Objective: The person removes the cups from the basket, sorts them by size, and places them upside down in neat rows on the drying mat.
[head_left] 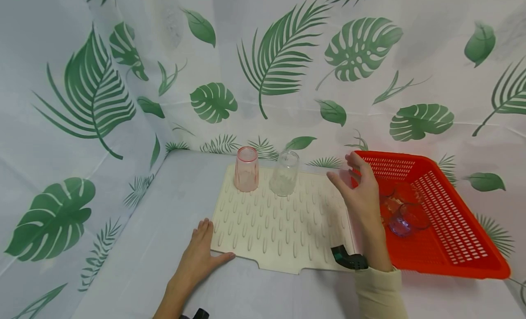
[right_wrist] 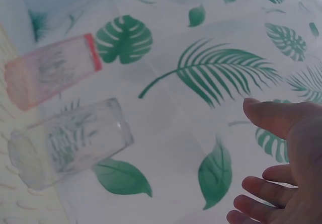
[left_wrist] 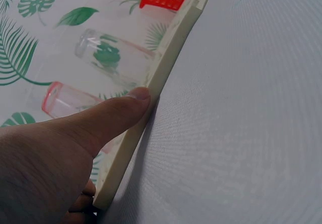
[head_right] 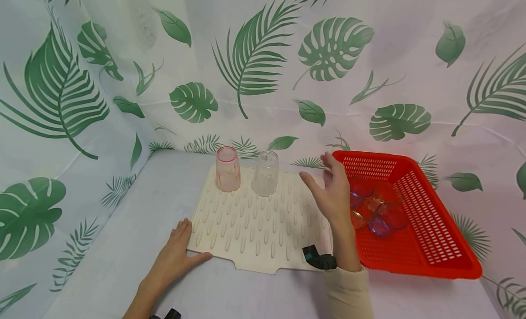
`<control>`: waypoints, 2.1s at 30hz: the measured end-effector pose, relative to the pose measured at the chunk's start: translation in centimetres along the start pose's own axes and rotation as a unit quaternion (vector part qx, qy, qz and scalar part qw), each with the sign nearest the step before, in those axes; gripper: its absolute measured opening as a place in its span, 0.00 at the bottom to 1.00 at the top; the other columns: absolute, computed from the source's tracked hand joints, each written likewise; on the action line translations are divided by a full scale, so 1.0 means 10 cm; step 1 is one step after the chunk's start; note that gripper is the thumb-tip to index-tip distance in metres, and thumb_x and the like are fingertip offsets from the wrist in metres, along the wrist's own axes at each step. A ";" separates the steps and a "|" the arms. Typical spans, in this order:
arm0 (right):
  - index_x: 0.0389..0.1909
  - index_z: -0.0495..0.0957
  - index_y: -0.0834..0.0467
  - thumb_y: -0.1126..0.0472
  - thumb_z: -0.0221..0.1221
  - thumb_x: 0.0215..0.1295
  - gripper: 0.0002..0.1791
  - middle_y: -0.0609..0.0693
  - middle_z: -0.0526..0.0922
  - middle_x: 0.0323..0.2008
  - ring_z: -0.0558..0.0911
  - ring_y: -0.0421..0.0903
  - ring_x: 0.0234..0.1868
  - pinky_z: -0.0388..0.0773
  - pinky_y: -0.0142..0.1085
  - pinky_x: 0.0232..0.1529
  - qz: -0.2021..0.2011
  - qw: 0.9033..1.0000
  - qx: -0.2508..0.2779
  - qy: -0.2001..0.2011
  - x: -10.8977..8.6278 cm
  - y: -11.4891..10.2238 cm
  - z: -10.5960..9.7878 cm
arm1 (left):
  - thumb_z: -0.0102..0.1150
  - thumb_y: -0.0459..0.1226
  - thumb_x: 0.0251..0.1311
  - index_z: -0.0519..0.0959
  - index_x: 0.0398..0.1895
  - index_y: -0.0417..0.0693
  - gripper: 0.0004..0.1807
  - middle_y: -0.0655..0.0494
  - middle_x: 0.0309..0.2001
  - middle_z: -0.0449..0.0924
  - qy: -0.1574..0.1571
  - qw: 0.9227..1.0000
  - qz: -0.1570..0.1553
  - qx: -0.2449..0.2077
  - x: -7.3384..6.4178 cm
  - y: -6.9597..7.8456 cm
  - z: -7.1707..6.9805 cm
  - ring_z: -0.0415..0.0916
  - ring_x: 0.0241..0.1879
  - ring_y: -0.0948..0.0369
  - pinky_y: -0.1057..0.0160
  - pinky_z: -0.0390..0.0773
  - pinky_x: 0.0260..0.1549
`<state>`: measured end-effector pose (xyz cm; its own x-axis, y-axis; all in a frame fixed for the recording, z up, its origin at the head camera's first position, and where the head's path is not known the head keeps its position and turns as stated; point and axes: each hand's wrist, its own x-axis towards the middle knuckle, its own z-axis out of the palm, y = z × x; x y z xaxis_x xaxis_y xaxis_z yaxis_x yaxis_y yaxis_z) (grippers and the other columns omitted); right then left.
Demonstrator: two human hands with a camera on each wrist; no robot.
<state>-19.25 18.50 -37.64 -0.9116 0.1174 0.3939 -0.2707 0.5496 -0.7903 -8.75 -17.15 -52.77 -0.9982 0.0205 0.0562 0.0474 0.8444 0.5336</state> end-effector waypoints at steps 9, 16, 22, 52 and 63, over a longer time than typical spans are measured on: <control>0.68 0.58 0.39 0.49 0.68 0.52 0.43 0.41 0.67 0.66 0.69 0.45 0.65 0.69 0.48 0.65 0.044 0.998 -0.032 0.021 -0.08 0.00 -0.21 | 0.64 0.67 0.40 0.53 0.70 0.32 0.63 0.38 0.73 0.49 0.001 1.000 0.002 -0.004 0.00 0.00 -0.01 0.43 0.74 0.46 0.48 0.47 0.73; 0.68 0.59 0.40 0.52 0.67 0.53 0.41 0.43 0.67 0.66 0.69 0.48 0.65 0.69 0.50 0.64 0.053 0.996 -0.044 0.048 -0.13 0.11 -0.34 | 0.64 0.66 0.40 0.54 0.70 0.33 0.62 0.38 0.72 0.50 0.004 1.000 0.007 -0.009 -0.01 0.00 -0.01 0.44 0.74 0.46 0.47 0.48 0.72; 0.68 0.59 0.38 0.51 0.66 0.54 0.41 0.40 0.65 0.66 0.69 0.48 0.64 0.69 0.51 0.64 0.083 0.992 -0.062 0.065 -0.22 0.19 -0.48 | 0.64 0.66 0.40 0.53 0.71 0.34 0.62 0.39 0.73 0.49 -0.001 1.000 0.002 -0.010 0.00 0.00 -0.01 0.43 0.74 0.47 0.48 0.47 0.73; 0.72 0.44 0.33 0.50 0.63 0.57 0.47 0.41 0.50 0.74 0.57 0.51 0.71 0.65 0.57 0.65 0.285 0.945 -0.122 0.103 -0.33 0.68 -1.20 | 0.66 0.62 0.42 0.53 0.70 0.33 0.60 0.37 0.72 0.49 -0.008 1.000 0.002 -0.012 -0.03 -0.02 -0.02 0.44 0.74 0.45 0.45 0.48 0.72; 0.75 0.37 0.46 0.50 0.60 0.59 0.50 0.59 0.47 0.74 0.56 0.65 0.66 0.67 0.66 0.56 0.276 0.948 -0.156 0.037 -0.35 0.94 -1.31 | 0.66 0.62 0.42 0.54 0.69 0.32 0.60 0.36 0.72 0.51 -0.001 1.000 0.010 -0.004 -0.03 -0.01 -0.03 0.45 0.73 0.45 0.46 0.50 0.71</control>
<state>-14.54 34.10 -40.28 -0.8606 0.5093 0.0022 0.3558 0.6043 -0.7129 -8.42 -17.38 -52.62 -0.9971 0.0385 0.0655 0.0678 0.8400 0.5383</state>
